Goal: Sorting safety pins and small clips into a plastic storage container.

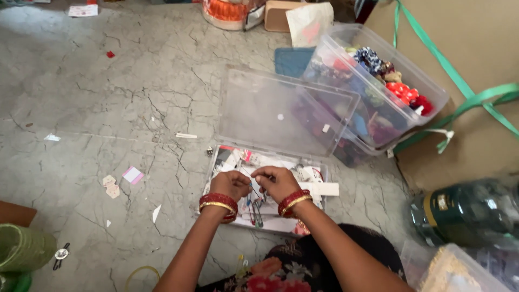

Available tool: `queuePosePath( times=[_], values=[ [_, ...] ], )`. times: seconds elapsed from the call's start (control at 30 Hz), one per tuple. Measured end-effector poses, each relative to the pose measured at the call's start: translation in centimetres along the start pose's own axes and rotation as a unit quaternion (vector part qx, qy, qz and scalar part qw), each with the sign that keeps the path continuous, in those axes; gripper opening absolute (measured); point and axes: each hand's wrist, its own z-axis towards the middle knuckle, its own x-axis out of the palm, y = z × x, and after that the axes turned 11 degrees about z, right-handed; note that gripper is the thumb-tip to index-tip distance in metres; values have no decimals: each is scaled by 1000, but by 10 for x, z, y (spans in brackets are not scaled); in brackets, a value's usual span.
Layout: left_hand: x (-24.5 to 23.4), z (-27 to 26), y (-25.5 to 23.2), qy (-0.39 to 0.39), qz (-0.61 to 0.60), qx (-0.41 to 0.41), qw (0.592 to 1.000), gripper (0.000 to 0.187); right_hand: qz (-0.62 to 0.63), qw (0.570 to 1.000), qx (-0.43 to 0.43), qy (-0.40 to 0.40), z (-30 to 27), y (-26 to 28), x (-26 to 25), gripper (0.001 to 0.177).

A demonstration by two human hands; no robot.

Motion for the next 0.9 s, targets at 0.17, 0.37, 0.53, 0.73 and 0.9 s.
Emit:
queuePosePath(
  times=[0.17, 0.37, 0.53, 0.73, 0.9],
  values=[
    [9, 6, 16, 1, 0, 22, 1000, 24, 15, 1000, -16, -2, -1, -9, 0, 16],
    [12, 8, 35, 9, -13, 29, 999, 22, 14, 1000, -18, -11, -6, -14, 6, 16],
    [7, -3, 8, -3, -3, 34, 999, 22, 8, 1000, -24, -7, -9, -2, 0, 16],
    [-5, -17, -8, 10, -6, -9, 1000, 20, -20, 999, 19, -17, -15, 14, 2, 16],
    [-3, -16, -10, 6, 10, -12, 1000, 21, -4, 1000, -2, -12, -11, 5, 0, 15]
  ],
)
